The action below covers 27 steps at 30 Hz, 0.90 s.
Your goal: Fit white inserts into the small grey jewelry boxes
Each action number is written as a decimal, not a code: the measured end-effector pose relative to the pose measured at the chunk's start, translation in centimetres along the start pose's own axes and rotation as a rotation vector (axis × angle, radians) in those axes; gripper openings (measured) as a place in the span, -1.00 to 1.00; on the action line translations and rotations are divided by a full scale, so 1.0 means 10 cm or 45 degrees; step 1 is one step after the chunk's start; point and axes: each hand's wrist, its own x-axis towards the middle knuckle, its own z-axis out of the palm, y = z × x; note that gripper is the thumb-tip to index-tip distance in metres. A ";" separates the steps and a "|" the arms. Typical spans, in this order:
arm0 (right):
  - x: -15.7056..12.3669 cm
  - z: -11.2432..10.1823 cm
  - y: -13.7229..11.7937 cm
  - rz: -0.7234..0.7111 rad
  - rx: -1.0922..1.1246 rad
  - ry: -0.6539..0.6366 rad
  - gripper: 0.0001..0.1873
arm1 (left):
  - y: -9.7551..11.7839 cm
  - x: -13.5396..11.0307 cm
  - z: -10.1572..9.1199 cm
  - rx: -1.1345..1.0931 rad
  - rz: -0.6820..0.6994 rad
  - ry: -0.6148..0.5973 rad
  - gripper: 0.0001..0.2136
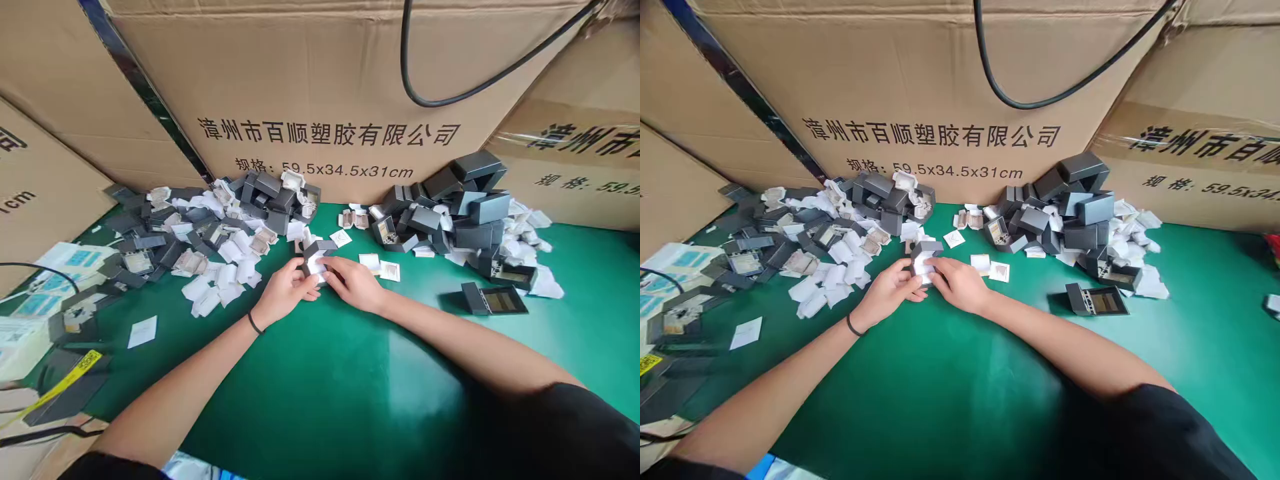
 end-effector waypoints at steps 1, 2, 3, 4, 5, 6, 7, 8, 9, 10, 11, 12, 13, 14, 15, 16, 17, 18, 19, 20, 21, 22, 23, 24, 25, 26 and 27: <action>0.00 -0.01 0.01 -0.007 0.011 -0.006 -0.65 | 0.01 0.01 0.00 0.000 -0.003 -0.010 -0.46; 0.00 -0.01 0.01 -0.008 0.028 -0.004 -0.66 | 0.01 0.01 0.00 0.002 -0.002 -0.017 -0.47; 0.00 -0.02 0.02 -0.003 0.053 0.005 -0.67 | 0.02 0.01 0.00 0.007 0.005 -0.022 -0.47; 0.01 -0.03 0.02 0.008 0.085 0.021 -0.68 | 0.02 0.01 0.00 0.013 0.016 -0.024 -0.48; 0.01 -0.04 0.02 0.023 0.124 0.046 -0.70 | 0.02 0.01 0.00 0.018 0.032 -0.027 -0.49; 0.01 -0.04 0.01 0.044 0.170 0.077 -0.72 | 0.01 0.01 0.01 0.027 0.053 -0.022 -0.49; 0.01 -0.05 0.01 0.073 0.221 0.114 -0.74 | 0.00 0.00 0.02 0.041 0.078 -0.012 -0.49; 0.01 -0.05 0.00 0.111 0.280 0.149 -0.75 | -0.01 0.00 0.02 0.061 0.107 0.004 -0.49; 0.02 -0.05 -0.02 0.158 0.345 0.179 -0.77 | -0.03 -0.01 0.03 0.088 0.143 0.024 -0.49; 0.02 -0.04 -0.03 0.209 0.416 0.204 -0.77 | -0.04 -0.02 0.04 0.124 0.184 0.043 -0.48; 0.03 -0.03 -0.05 0.260 0.495 0.225 -0.77 | -0.06 -0.02 0.05 0.171 0.236 0.061 -0.48; 0.03 -0.01 -0.06 0.307 0.586 0.245 -0.77 | -0.08 -0.02 0.05 0.230 0.304 0.085 -0.49; 0.03 0.01 -0.08 0.348 0.697 0.265 -0.77 | -0.10 -0.03 0.05 0.294 0.391 0.112 -0.50; 0.03 0.04 -0.09 0.384 0.829 0.281 -0.76 | -0.12 -0.03 0.05 0.363 0.491 0.141 -0.53; 0.03 0.06 -0.10 0.422 0.986 0.285 -0.75 | -0.14 -0.02 0.05 0.431 0.597 0.168 -0.56; 0.03 0.08 -0.11 0.469 1.165 0.273 -0.74 | -0.15 -0.02 0.04 0.498 0.702 0.188 -0.59; 0.03 0.09 -0.11 0.530 1.351 0.243 -0.70 | -0.16 -0.02 0.04 0.564 0.797 0.203 -0.62; 0.04 0.10 -0.11 0.601 1.528 0.201 -0.67 | -0.17 -0.01 0.03 0.627 0.878 0.210 -0.63; 0.04 0.09 -0.11 0.671 1.677 0.149 -0.63 | -0.17 -0.01 0.02 0.685 0.942 0.211 -0.63; 0.05 0.09 -0.10 0.730 1.787 0.094 -0.61 | -0.16 -0.01 0.01 0.732 0.997 0.214 -0.62; 0.06 0.07 -0.10 0.769 1.854 0.045 -0.59 | -0.15 -0.01 0.00 0.767 1.044 0.215 -0.59; 0.07 0.05 -0.10 0.783 1.884 0.009 -0.59 | -0.14 -0.01 -0.01 0.795 1.087 0.215 -0.57; 0.08 0.03 -0.10 0.769 1.886 -0.016 -0.59 | -0.13 -0.01 -0.02 0.819 1.130 0.215 -0.54; 0.08 0.01 -0.10 0.734 1.872 -0.023 -0.61 | -0.12 -0.01 -0.03 0.841 1.169 0.214 -0.52; 0.09 -0.01 -0.10 0.686 1.852 -0.019 -0.62 | -0.12 0.00 -0.03 0.860 1.204 0.213 -0.51; 0.09 -0.03 -0.10 0.631 1.831 -0.003 -0.64 | -0.12 0.00 -0.04 0.877 1.230 0.213 -0.51; 0.09 -0.04 -0.09 0.575 1.807 0.012 -0.65 | -0.11 -0.01 -0.04 0.890 1.242 0.213 -0.51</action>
